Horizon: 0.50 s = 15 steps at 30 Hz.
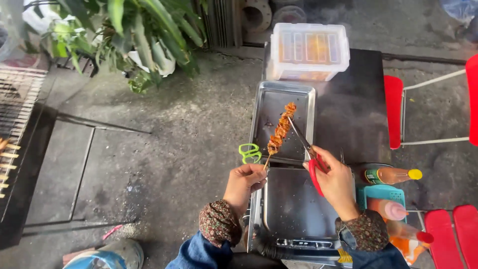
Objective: Preparing baguettes by grilling meat skewers and stuffing them into the bread at a street food stall.
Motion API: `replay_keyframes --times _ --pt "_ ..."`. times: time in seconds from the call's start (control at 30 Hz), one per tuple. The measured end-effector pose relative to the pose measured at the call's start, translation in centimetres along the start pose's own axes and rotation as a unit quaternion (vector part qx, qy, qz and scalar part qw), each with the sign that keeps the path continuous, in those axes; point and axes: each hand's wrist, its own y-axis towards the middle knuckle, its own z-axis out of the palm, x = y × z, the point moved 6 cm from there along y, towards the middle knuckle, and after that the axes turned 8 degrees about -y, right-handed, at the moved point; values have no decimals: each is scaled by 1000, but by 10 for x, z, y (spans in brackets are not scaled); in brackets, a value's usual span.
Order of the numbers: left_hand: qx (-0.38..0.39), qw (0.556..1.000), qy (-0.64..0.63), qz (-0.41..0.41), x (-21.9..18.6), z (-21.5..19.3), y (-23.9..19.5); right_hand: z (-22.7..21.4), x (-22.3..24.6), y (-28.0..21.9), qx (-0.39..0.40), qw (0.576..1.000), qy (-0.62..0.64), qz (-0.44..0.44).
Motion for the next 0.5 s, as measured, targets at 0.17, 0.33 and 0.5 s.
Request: replay_keyframes --times 0.17,0.33,0.5 --pt "33 999 -2 -29 -7 22 37 -17 17 7 -43 958 -60 -276" --pt "60 998 14 2 -13 38 55 -13 13 23 -62 952 -127 -271" --pt "58 997 44 27 -20 51 63 -11 9 28 -71 952 -130 -270"
